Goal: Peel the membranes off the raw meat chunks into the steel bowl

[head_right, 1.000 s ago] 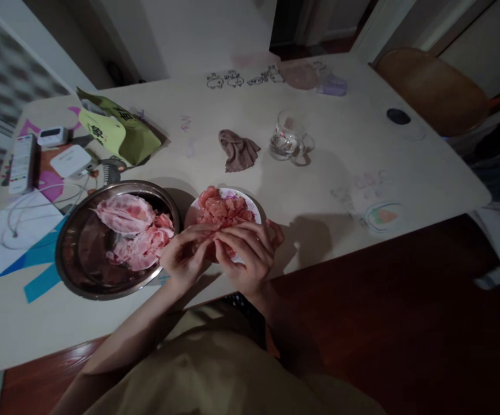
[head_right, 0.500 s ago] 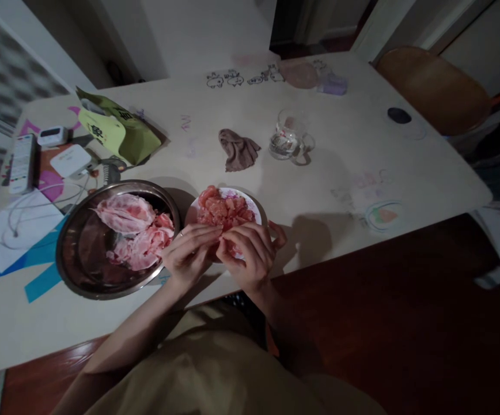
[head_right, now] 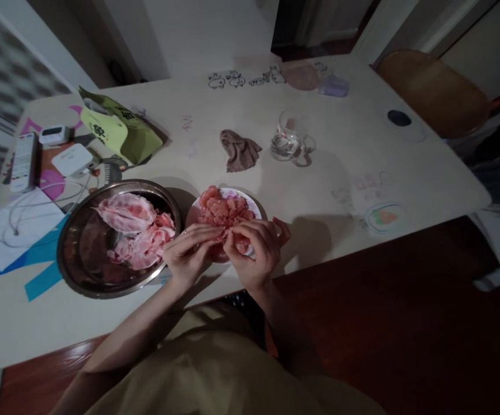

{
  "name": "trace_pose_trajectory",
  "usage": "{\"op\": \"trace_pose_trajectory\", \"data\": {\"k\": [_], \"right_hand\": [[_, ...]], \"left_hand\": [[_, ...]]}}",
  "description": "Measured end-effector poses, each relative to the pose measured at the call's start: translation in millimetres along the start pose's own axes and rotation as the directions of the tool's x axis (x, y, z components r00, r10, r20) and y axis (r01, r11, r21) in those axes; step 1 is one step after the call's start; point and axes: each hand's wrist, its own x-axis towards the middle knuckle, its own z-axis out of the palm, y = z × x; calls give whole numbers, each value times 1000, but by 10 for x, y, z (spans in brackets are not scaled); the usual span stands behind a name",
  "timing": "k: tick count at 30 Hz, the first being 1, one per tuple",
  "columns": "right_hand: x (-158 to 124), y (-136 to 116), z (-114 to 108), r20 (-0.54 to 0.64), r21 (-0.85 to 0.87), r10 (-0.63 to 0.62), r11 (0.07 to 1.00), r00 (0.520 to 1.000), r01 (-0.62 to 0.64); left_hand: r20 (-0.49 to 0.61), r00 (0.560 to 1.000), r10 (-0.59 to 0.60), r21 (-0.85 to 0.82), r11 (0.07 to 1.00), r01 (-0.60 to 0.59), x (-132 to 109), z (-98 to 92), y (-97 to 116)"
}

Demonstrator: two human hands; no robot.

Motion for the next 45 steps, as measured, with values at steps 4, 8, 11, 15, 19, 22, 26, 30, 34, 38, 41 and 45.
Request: {"op": "trace_pose_trajectory", "data": {"k": [4, 8, 11, 15, 19, 22, 26, 30, 34, 38, 41, 45], "right_hand": [[7, 21, 7, 1, 13, 14, 1000, 1000, -14], [13, 33, 7, -7, -11, 13, 1000, 1000, -13], [20, 60, 1, -20, -35, 9, 999, 1000, -9], [26, 96, -14, -22, 6, 26, 1000, 999, -26], [20, 104, -26, 21, 32, 57, 998, 998, -57], [11, 110, -22, 41, 50, 70, 996, 997, -72], [-9, 135, -13, 60, 73, 86, 993, 994, -90], [-31, 139, -15, 94, 76, 91, 992, 991, -98], [-32, 100, -22, 124, 84, 85, 992, 989, -96], [-10, 54, -27, 154, 111, 82, 989, 985, -99], [4, 32, -29, 176, 128, 84, 986, 981, -107], [12, 18, -39, 175, 148, 93, 982, 980, -119]], "left_hand": [[-4, 1000, -12, -11, 1000, 12, 4, 10, -8], [-12, 1000, -19, 9, 1000, 19, 2, 13, -12], [-23, 999, -25, 32, 999, 26, 8, 10, -4], [-31, 999, -9, 92, 996, 12, 27, 7, -20], [124, 992, -26, 262, 965, -8, 38, 4, -67], [205, 978, -33, 315, 949, -33, 39, 12, -72], [181, 984, 1, 325, 944, -60, 42, 17, -34], [123, 991, 56, 338, 936, -95, 38, -7, -12], [110, 992, 61, 348, 933, -96, 22, -21, -21], [110, 992, 56, 355, 930, -92, 8, -19, -36], [107, 992, 60, 361, 928, -95, 7, -17, -38], [100, 993, 62, 375, 922, -95, 10, -7, -25]]}}
